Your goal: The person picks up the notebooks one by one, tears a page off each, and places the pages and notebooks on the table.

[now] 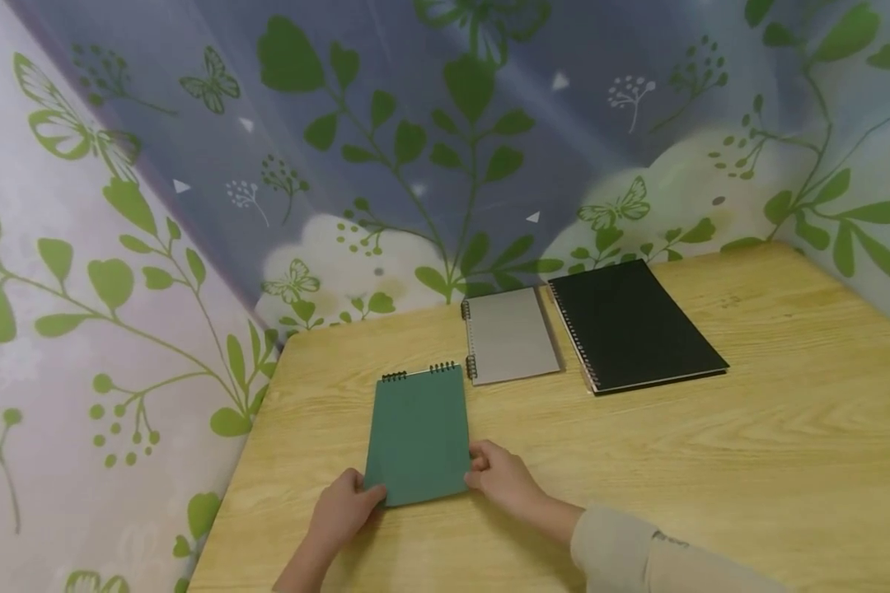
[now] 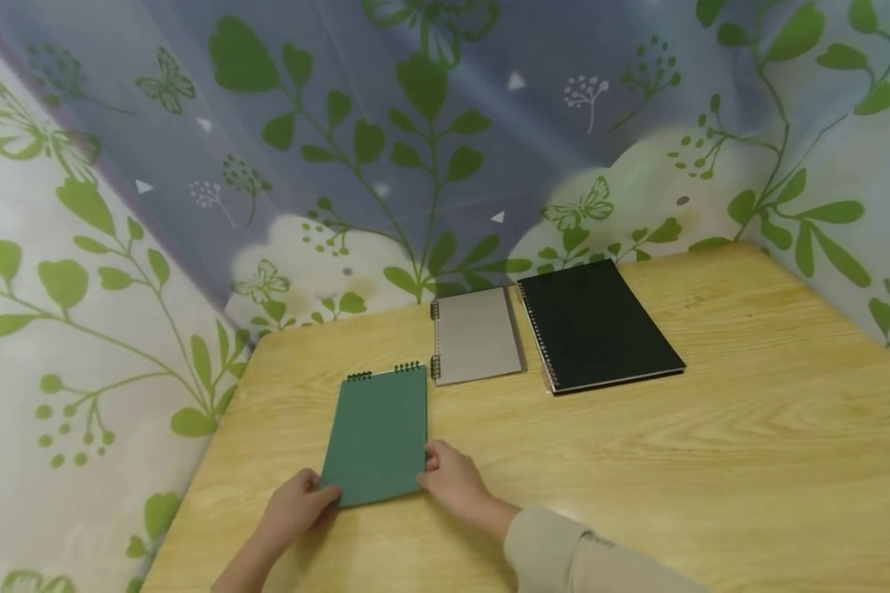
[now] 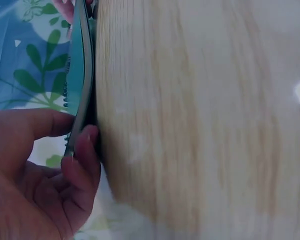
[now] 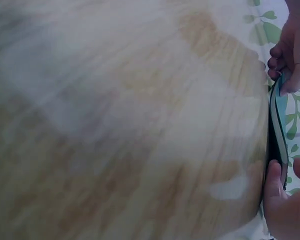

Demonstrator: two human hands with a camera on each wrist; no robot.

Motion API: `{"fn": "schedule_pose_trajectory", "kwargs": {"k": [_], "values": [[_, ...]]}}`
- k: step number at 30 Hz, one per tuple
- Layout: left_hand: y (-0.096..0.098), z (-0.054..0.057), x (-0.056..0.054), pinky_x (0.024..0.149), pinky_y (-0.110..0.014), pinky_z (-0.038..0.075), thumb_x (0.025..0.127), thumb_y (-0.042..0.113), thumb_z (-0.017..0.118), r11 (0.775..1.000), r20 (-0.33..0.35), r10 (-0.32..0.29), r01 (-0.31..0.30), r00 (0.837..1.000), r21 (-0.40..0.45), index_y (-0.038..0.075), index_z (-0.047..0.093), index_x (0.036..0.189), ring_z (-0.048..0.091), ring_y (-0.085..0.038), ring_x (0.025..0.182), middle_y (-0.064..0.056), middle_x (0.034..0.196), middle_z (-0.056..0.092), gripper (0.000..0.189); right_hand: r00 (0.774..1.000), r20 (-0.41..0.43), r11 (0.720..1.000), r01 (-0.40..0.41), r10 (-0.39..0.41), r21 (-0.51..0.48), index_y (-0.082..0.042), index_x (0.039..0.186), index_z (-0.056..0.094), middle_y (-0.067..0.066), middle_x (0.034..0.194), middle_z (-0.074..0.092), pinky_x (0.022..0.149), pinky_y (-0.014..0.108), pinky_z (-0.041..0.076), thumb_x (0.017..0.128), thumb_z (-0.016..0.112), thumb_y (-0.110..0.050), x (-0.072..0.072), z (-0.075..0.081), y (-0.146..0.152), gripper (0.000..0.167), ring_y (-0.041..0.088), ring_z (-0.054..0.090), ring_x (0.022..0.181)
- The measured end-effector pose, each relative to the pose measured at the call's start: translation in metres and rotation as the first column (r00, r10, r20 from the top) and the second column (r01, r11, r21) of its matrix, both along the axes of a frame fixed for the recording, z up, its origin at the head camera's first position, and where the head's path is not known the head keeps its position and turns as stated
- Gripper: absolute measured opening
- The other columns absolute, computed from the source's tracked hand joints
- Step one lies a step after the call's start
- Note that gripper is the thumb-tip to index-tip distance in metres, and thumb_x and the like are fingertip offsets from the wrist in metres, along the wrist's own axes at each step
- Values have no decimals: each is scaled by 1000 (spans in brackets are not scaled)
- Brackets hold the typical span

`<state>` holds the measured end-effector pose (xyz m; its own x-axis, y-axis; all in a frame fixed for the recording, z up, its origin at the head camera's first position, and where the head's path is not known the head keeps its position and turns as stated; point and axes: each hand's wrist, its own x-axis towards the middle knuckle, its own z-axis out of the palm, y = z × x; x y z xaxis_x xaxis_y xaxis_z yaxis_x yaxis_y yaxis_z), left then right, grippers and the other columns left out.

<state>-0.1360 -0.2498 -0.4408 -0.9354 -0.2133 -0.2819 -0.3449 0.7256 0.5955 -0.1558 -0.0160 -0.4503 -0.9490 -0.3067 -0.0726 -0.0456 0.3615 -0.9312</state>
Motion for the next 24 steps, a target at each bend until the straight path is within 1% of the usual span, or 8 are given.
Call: {"fn": "schedule_pose_trajectory", "kwargs": {"k": [2, 4, 10, 13, 16, 18, 21, 24], "values": [[0, 4, 1, 49, -24, 34, 83, 26, 60, 992, -5, -46, 45, 999, -119, 7, 47, 75, 44, -12, 54, -2, 61, 47, 24, 999, -43, 999, 3, -1, 48, 9, 117, 51, 6, 85, 63, 65, 28, 47, 84, 60, -8, 0, 0, -1, 39, 13, 57, 73], [1, 9, 2, 48, -25, 30, 83, 29, 60, 977, 1, -76, 74, 997, -199, 9, 45, 71, 40, -13, 53, -1, 59, 43, 27, 997, -82, 996, 9, -2, 93, 8, 111, 53, 6, 82, 64, 59, 25, 46, 85, 61, -10, 0, 0, -2, 32, 12, 57, 68], [2, 21, 7, 47, -26, 28, 81, 36, 57, 919, 114, -118, 152, 986, -364, 11, 46, 67, 40, -15, 52, -1, 57, 43, 31, 995, -90, 972, -8, 30, 236, 1, 98, 54, 5, 76, 63, 53, 25, 43, 82, 65, -13, 3, 4, -5, 24, 12, 55, 63], [1, 26, 10, 47, -26, 28, 82, 37, 56, 895, 164, -125, 183, 978, -407, 11, 46, 66, 41, -15, 53, -1, 58, 44, 32, 993, -102, 946, -29, 65, 323, -3, 93, 54, 0, 69, 57, 48, 25, 39, 81, 66, -16, 5, 5, -6, 21, 11, 49, 55], [1, 30, 11, 48, -27, 29, 83, 37, 56, 879, 196, -132, 206, 972, -429, 11, 48, 67, 42, -15, 53, -2, 58, 46, 32, 987, -132, 917, -31, 91, 398, -7, 87, 54, -3, 65, 53, 45, 25, 36, 80, 66, -19, 6, 6, -7, 19, 10, 44, 51], [2, 31, 11, 48, -28, 30, 83, 37, 56, 872, 211, -140, 221, 967, -436, 10, 51, 70, 43, -16, 54, -3, 60, 48, 31, 987, -131, 907, -31, 94, 420, -9, 86, 54, -4, 65, 52, 43, 25, 36, 80, 67, -20, 8, 7, -6, 18, 10, 44, 50], [3, 31, 11, 49, -30, 34, 84, 37, 55, 861, 229, -152, 243, 962, -448, 7, 56, 78, 46, -18, 57, -4, 64, 53, 31, 987, -127, 906, -34, 96, 422, -10, 85, 53, -4, 65, 52, 43, 26, 35, 80, 67, -20, 9, 6, -5, 18, 10, 43, 50], [3, 30, 11, 50, -32, 37, 85, 39, 56, 848, 237, -151, 249, 960, -468, 6, 57, 81, 48, -19, 59, -5, 67, 55, 33, 989, -110, 918, -49, 100, 393, -9, 85, 53, -3, 65, 52, 42, 25, 35, 81, 65, -19, 9, 5, -5, 16, 10, 43, 49]]}}
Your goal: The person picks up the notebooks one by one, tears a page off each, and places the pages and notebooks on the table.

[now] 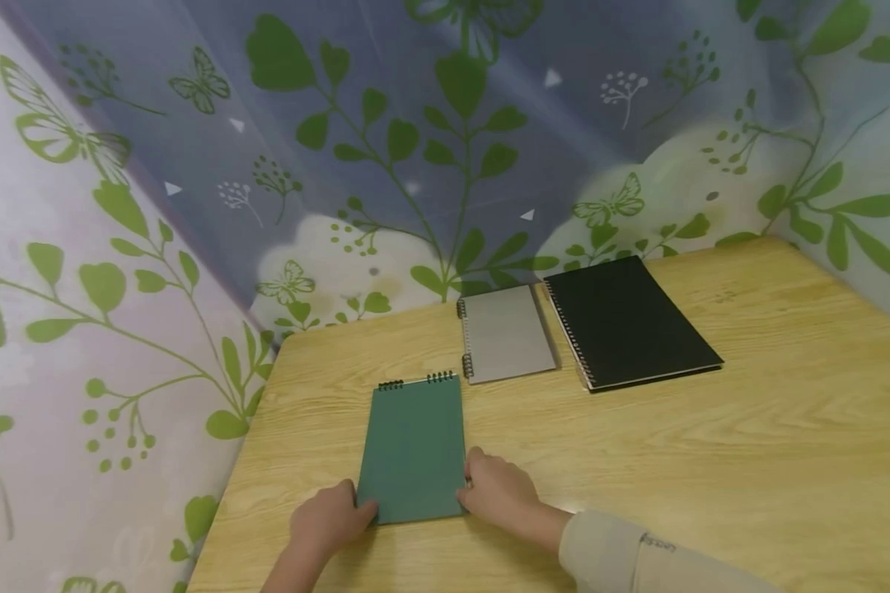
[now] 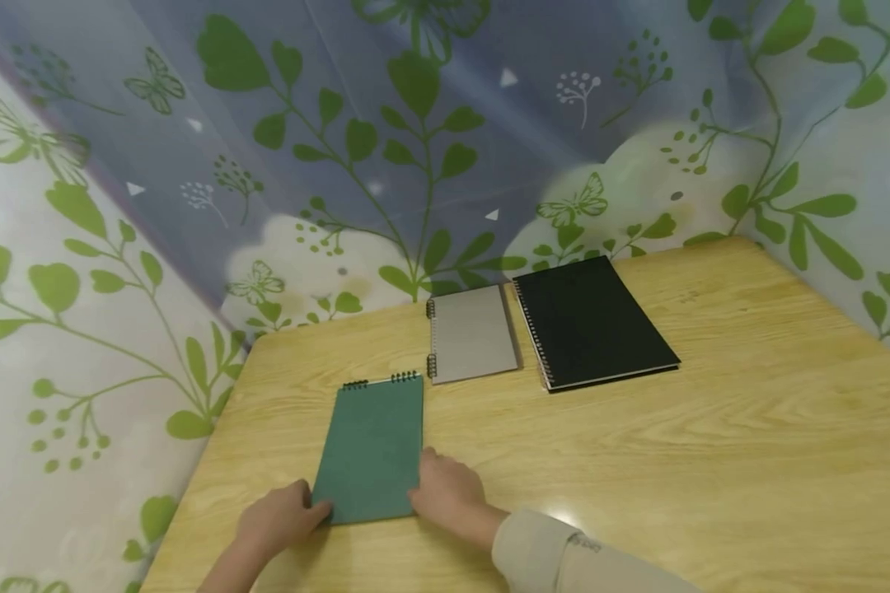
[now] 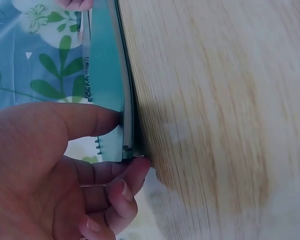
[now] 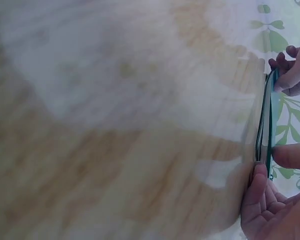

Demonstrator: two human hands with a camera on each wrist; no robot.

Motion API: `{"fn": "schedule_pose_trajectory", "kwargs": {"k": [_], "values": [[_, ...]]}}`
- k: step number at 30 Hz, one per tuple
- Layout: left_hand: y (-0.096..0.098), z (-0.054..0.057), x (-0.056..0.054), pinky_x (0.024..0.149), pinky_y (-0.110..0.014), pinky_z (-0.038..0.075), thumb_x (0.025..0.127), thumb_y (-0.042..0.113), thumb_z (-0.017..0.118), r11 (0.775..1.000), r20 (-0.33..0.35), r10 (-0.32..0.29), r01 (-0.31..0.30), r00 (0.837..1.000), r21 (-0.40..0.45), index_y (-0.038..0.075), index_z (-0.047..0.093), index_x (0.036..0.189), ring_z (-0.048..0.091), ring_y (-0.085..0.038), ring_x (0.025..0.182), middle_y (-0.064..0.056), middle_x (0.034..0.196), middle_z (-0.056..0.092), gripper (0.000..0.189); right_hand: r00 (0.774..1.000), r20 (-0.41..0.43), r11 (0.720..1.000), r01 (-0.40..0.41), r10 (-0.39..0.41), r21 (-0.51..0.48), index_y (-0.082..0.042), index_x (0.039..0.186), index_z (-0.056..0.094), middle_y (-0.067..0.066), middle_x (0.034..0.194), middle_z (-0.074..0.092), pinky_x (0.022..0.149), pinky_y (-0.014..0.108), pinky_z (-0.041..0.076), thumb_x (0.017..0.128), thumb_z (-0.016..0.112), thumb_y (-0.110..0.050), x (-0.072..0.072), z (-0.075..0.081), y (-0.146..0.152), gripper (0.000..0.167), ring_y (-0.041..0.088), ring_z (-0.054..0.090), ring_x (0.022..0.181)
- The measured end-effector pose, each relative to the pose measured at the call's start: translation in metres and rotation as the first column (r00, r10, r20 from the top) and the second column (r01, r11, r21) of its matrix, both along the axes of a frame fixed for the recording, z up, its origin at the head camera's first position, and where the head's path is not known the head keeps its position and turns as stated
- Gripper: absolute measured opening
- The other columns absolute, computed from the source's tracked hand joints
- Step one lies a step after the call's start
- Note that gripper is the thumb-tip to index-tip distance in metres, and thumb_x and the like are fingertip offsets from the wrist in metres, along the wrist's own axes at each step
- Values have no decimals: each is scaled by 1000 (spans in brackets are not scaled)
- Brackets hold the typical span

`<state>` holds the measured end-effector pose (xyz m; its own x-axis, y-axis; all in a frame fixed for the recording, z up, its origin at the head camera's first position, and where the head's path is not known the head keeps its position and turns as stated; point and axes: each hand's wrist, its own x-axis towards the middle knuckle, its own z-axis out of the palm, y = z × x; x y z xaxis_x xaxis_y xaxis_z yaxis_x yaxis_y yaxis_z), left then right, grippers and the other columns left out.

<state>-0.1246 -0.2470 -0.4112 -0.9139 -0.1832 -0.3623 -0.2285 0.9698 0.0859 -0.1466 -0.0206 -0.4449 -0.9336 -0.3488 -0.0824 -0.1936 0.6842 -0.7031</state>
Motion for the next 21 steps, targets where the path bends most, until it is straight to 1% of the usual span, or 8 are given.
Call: {"fn": "schedule_pose_trajectory", "kwargs": {"k": [5, 10, 13, 15, 17, 18, 20, 21], "values": [[-1, -1, 2, 50, -31, 38, 84, 42, 60, 1000, -21, 4, -4, 1000, -10, 8, 53, 78, 49, -17, 58, -3, 65, 53, 36, 999, 46, 998, 5, -2, -60, -10, 85, 52, -2, 60, 49, 42, 24, 31, 86, 62, -25, -1, -2, -2, 18, 10, 38, 47], [-3, 0, 5, 49, -28, 34, 85, 39, 60, 995, -45, 38, -34, 998, 90, 10, 51, 77, 49, -15, 55, 1, 61, 56, 32, 997, 67, 996, 40, -35, -77, -11, 84, 51, -4, 57, 47, 42, 24, 29, 89, 58, -33, -2, -5, -1, 23, 9, 37, 46], [-7, -1, 7, 48, -27, 32, 86, 38, 57, 987, -87, 52, -38, 995, 156, 11, 50, 77, 47, -14, 53, 1, 59, 55, 29, 994, 98, 993, 64, -54, -99, -11, 86, 52, -3, 60, 49, 43, 26, 31, 87, 60, -31, -2, -4, 0, 22, 10, 39, 48], [-11, -2, 7, 47, -27, 32, 89, 37, 53, 978, -121, 61, -35, 991, 206, 11, 51, 78, 46, -14, 53, 1, 60, 54, 28, 986, 157, 978, 86, -56, -192, -7, 88, 53, -2, 63, 52, 46, 26, 35, 87, 61, -26, -3, -4, 0, 21, 11, 43, 51], [-15, -2, 5, 48, -27, 34, 93, 34, 46, 958, -150, 77, -31, 986, 284, 10, 54, 81, 46, -14, 54, 0, 62, 54, 28, 965, 256, 936, 135, -50, -326, -3, 91, 53, 0, 66, 53, 49, 25, 38, 86, 61, -20, -4, -3, 0, 19, 10, 47, 54], [-17, -3, 4, 49, -27, 35, 95, 31, 43, 941, -163, 95, -35, 982, 338, 8, 55, 83, 47, -14, 55, -1, 64, 54, 28, 950, 309, 904, 168, -42, -394, -1, 91, 53, 1, 67, 53, 51, 24, 39, 86, 61, -17, -5, -3, 0, 18, 10, 48, 55], [-22, -4, 0, 52, -27, 39, 98, 25, 36, 898, -188, 119, -25, 975, 439, 6, 57, 86, 49, -14, 60, -3, 69, 56, 30, 912, 409, 819, 247, -17, -518, 3, 94, 51, 2, 70, 53, 54, 22, 41, 86, 59, -11, -7, -2, 1, 18, 10, 50, 56], [-25, -6, -2, 54, -27, 41, 98, 22, 34, 873, -195, 131, -20, 972, 487, 5, 57, 88, 50, -14, 62, -4, 72, 57, 30, 895, 446, 785, 282, -8, -551, 3, 94, 50, 1, 70, 52, 54, 22, 42, 86, 58, -10, -8, -1, 1, 17, 9, 51, 56]]}}
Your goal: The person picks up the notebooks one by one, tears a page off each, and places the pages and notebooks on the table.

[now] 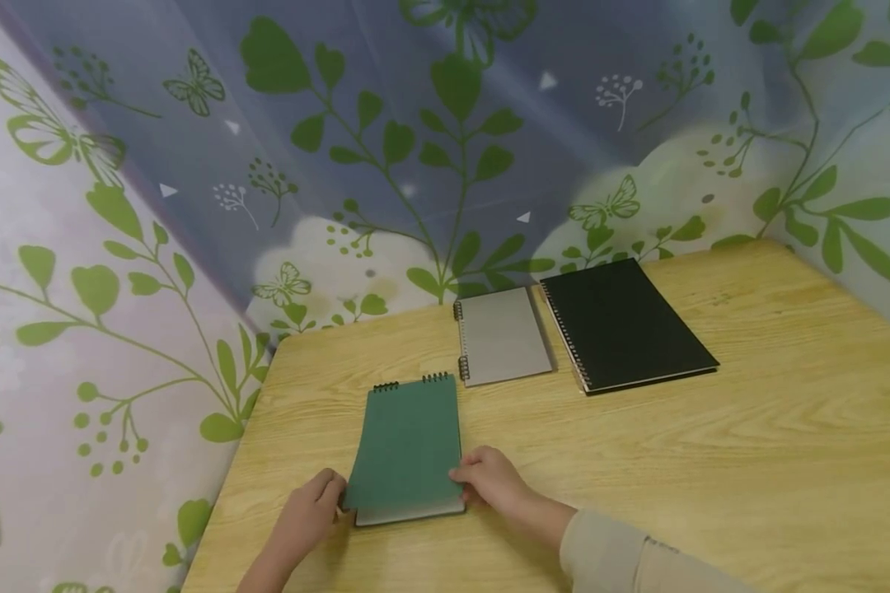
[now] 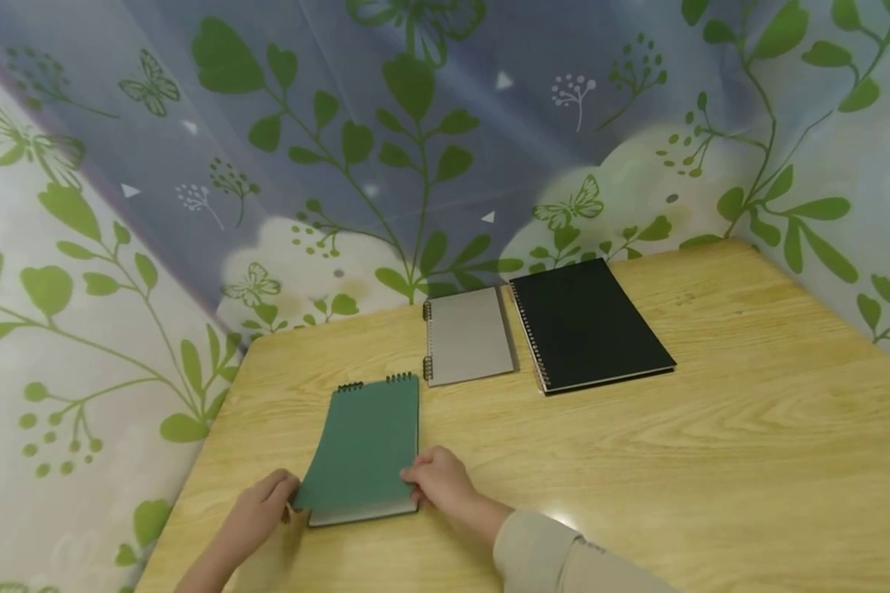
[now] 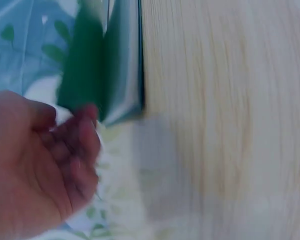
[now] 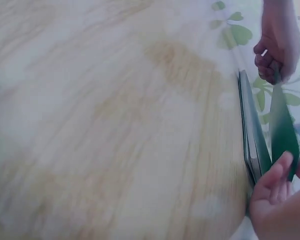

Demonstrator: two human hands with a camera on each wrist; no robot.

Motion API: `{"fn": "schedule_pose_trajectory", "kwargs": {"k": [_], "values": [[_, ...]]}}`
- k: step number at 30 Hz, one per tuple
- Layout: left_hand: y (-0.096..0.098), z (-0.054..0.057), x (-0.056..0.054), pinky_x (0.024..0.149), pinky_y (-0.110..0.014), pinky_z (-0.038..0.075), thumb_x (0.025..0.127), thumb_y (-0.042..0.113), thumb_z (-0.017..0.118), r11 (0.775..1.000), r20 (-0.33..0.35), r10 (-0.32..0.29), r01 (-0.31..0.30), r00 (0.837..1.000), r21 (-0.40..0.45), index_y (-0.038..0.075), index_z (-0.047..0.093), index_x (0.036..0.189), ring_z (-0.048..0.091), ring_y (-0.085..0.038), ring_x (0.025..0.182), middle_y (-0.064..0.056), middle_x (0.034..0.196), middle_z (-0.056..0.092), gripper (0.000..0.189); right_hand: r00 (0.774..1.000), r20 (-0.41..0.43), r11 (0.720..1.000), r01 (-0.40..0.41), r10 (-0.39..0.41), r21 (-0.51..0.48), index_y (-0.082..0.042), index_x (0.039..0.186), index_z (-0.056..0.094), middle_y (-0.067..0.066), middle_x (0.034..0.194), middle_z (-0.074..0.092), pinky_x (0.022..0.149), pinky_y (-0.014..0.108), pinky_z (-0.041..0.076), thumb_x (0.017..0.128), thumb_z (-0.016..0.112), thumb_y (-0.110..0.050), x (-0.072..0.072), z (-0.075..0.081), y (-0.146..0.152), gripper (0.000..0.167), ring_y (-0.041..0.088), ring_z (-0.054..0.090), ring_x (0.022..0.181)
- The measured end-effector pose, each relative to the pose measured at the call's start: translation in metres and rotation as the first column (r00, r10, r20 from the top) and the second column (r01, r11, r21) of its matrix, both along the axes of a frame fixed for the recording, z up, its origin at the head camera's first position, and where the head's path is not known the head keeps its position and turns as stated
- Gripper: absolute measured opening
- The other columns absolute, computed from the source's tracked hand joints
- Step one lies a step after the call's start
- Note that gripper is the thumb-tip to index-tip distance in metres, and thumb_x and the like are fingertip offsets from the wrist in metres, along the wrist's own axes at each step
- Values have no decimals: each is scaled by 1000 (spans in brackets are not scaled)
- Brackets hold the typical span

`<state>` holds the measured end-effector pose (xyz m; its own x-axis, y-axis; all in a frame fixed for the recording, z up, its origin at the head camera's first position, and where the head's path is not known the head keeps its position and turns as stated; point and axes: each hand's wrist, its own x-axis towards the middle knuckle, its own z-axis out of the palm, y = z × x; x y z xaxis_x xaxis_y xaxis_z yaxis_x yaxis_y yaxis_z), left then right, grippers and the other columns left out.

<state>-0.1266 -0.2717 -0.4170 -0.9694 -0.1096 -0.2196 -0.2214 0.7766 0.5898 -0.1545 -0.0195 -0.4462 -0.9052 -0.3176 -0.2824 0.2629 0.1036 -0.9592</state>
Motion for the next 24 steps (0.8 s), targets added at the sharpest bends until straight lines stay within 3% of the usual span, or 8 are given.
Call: {"fn": "schedule_pose_trajectory", "kwargs": {"k": [2, 4, 6, 9, 12, 16, 21, 24], "values": [[-5, -4, -4, 58, -27, 42, 98, 16, 34, 997, -27, 2, 0, 1000, 82, 4, 57, 91, 52, -14, 67, -5, 77, 58, 28, 998, 59, 997, 19, -15, -80, 3, 96, 48, 1, 73, 50, 54, 20, 40, 87, 57, -10, -1, 1, 1, 18, 8, 50, 56], [-10, -9, -8, 61, -25, 44, 97, 12, 38, 996, -59, -17, 22, 998, 89, 5, 58, 95, 55, -12, 71, -3, 81, 61, 21, 996, 83, 991, 25, -14, -132, 2, 98, 46, 1, 76, 49, 54, 19, 40, 88, 57, -10, -3, 2, 1, 19, 7, 50, 57], [-13, -15, -11, 63, -24, 44, 94, 11, 47, 998, -89, -46, 50, 995, 46, 7, 59, 98, 56, -10, 73, -1, 83, 62, 13, 995, 97, 986, 22, -6, -165, 0, 97, 46, 1, 77, 49, 54, 18, 39, 88, 56, -11, -4, 3, 2, 18, 7, 50, 57], [-15, -22, -17, 65, -23, 46, 89, 9, 57, 989, -145, -130, 118, 981, -89, 9, 60, 103, 57, -7, 75, 3, 84, 63, 15, 995, 103, 983, 18, 1, -184, -1, 96, 46, 1, 76, 49, 54, 18, 39, 88, 56, -12, -6, 4, 3, 17, 7, 49, 58], [-15, -25, -22, 64, -25, 47, 86, 10, 61, 952, -199, -225, 172, 954, -252, 11, 59, 111, 57, -7, 75, 4, 84, 61, 25, 993, 114, 982, 15, 7, -190, 0, 98, 47, 0, 76, 50, 54, 18, 40, 88, 57, -13, -7, 6, 4, 19, 7, 49, 58], [-15, -24, -30, 64, -28, 49, 85, 12, 62, 877, -273, -335, 193, 902, -439, 16, 58, 119, 60, -10, 79, 3, 90, 62, 35, 992, 126, 980, 3, 23, -199, 2, 103, 48, -1, 77, 51, 55, 18, 41, 88, 58, -14, -9, 8, 7, 24, 6, 50, 58], [-13, -21, -37, 71, -31, 51, 84, 14, 65, 803, -322, -433, 199, 842, -561, 15, 61, 114, 60, -14, 88, 2, 95, 61, 30, 990, 138, 976, -6, 37, -217, 1, 105, 46, 0, 78, 51, 57, 19, 41, 88, 57, -14, -10, 11, 10, 25, 7, 49, 59], [-11, -19, -40, 74, -33, 51, 84, 13, 67, 781, -335, -458, 192, 824, -595, 14, 62, 111, 59, -17, 93, 1, 97, 60, 28, 989, 146, 974, 1, 34, -228, 3, 109, 46, 0, 80, 51, 58, 19, 42, 88, 58, -14, -11, 11, 10, 30, 7, 50, 60]]}}
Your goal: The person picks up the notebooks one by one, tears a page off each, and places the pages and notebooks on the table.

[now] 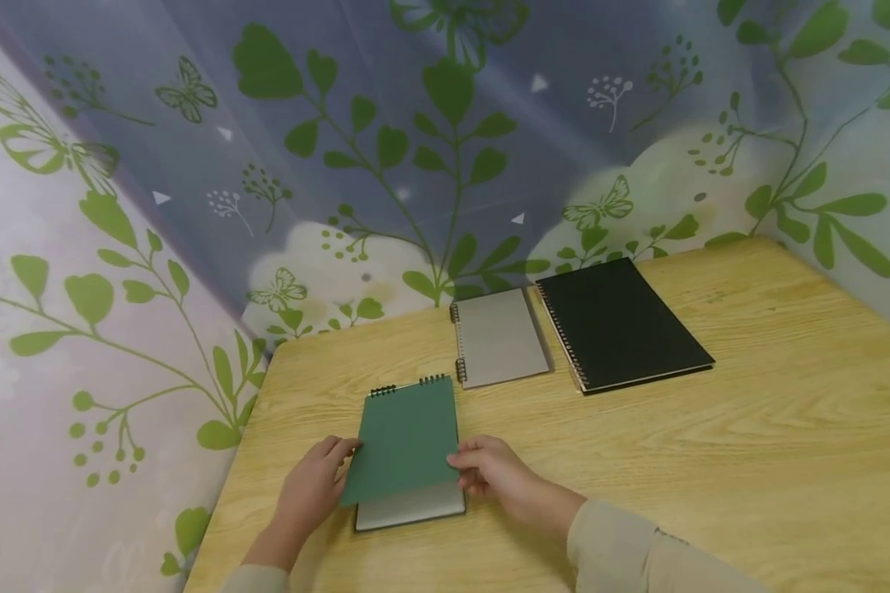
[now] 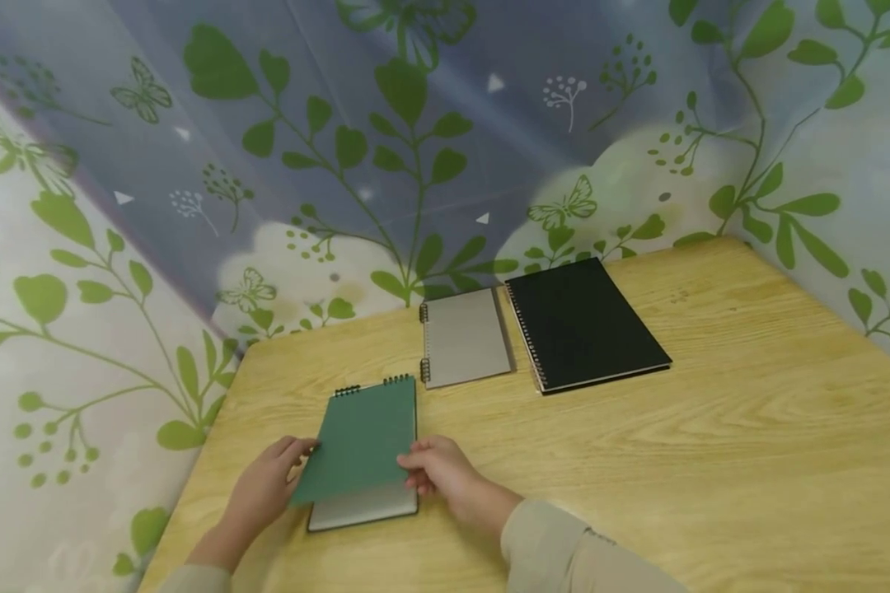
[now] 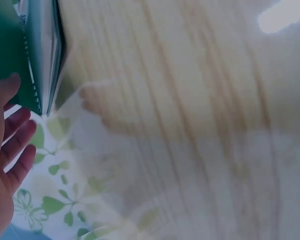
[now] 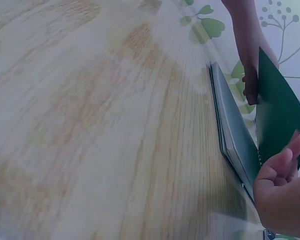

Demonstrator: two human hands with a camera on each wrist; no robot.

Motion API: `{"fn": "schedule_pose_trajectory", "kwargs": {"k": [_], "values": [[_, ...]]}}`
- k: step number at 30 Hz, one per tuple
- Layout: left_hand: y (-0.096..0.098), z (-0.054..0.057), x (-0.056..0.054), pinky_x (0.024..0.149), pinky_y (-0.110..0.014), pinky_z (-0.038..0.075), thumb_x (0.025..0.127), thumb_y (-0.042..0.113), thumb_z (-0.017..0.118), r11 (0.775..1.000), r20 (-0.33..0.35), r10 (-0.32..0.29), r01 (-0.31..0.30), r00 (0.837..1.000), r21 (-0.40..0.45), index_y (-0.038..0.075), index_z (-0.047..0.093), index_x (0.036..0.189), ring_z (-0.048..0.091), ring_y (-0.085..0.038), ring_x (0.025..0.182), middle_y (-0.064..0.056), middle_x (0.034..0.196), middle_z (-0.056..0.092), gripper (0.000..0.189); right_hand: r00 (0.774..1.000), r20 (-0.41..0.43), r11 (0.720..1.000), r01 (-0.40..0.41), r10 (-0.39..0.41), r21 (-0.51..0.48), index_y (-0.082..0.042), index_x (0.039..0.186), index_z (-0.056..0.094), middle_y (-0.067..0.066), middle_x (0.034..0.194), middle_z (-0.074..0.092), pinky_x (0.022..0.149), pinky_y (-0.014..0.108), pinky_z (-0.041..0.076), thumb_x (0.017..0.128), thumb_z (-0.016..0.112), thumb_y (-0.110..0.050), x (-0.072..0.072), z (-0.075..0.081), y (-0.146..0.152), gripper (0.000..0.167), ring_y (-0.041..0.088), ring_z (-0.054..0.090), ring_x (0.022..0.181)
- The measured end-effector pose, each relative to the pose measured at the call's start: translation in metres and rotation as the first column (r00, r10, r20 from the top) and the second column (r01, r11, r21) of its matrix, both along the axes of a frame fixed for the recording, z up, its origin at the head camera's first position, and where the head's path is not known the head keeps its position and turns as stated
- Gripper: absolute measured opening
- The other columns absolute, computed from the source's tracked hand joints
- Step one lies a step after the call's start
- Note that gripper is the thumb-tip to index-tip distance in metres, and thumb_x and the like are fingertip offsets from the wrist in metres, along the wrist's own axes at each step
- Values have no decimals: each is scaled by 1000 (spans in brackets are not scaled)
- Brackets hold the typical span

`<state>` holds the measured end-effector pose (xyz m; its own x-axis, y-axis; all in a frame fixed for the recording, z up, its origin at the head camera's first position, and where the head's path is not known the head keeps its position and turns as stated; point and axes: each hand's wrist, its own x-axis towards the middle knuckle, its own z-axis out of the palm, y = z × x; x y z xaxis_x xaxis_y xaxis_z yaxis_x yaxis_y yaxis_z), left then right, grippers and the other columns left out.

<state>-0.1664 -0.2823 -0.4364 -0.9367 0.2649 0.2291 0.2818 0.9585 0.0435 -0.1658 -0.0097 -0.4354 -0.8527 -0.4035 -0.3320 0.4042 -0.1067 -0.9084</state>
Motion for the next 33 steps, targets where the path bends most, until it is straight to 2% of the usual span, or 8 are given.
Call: {"fn": "schedule_pose_trajectory", "kwargs": {"k": [8, 14, 16, 19, 24, 27, 30, 33], "values": [[5, 2, -1, 79, -37, 51, 71, -14, 68, 1000, -30, 22, -22, 999, 15, 8, 60, 108, 59, -22, 95, -4, 100, 61, 45, 1000, 10, 999, -12, 13, -40, 4, 108, 50, -3, 76, 52, 60, 19, 42, 95, 45, -20, -3, -2, 2, 28, 6, 52, 63], [3, 1, -7, 73, -36, 52, 63, -14, 73, 995, -124, -7, 19, 992, 98, 7, 61, 103, 59, -21, 86, -5, 95, 62, 46, 981, -179, 974, -31, 72, 224, 4, 112, 55, 7, 98, 61, 68, 29, 46, 94, 44, -16, 1, -6, 5, 29, 16, 58, 85], [2, 1, -10, 71, -36, 52, 63, -11, 74, 991, -174, -17, 39, 985, 127, 7, 61, 100, 60, -22, 84, -6, 93, 63, 43, 930, -318, 929, -61, 186, 365, 6, 116, 54, 16, 112, 58, 78, 38, 49, 92, 48, -14, 3, -8, 5, 32, 26, 56, 98], [2, 3, -16, 71, -38, 52, 68, -7, 73, 984, -204, -5, 41, 979, 172, 7, 61, 98, 60, -24, 83, -8, 92, 64, 35, 785, -483, 821, -57, 389, 568, 9, 122, 52, 25, 125, 50, 93, 51, 42, 89, 52, -12, 6, -8, 4, 38, 39, 48, 115], [2, 1, -32, 66, -37, 51, 70, -3, 75, 963, -286, 21, 58, 958, 264, 7, 61, 92, 60, -24, 79, -9, 88, 62, 28, 538, -491, 545, 68, 685, 836, 1, 129, 51, 19, 139, 43, 103, 48, 37, 91, 52, -22, 12, -4, 3, 45, 35, 40, 128], [4, -1, -43, 60, -34, 49, 71, -1, 76, 940, -359, 32, 95, 933, 329, 7, 61, 87, 60, -24, 77, -11, 87, 59, 24, 467, -455, 458, 115, 758, 882, 0, 131, 50, 18, 141, 41, 104, 44, 36, 92, 51, -26, 16, -3, 3, 46, 32, 38, 131], [8, 0, -52, 58, -34, 49, 74, 2, 74, 915, -361, 70, 84, 930, 395, 5, 61, 87, 60, -25, 78, -13, 89, 60, 19, 457, -443, 446, 109, 771, 888, 0, 131, 49, 18, 142, 40, 106, 42, 34, 92, 49, -26, 16, -2, 3, 47, 31, 37, 133], [13, 3, -59, 62, -36, 52, 80, 8, 70, 873, -263, 137, 9, 955, 488, 5, 61, 89, 62, -26, 82, -13, 93, 64, 13, 463, -422, 433, 88, 779, 897, -2, 132, 48, 17, 143, 38, 107, 41, 34, 92, 48, -29, 15, -1, 3, 48, 30, 37, 133]]}}
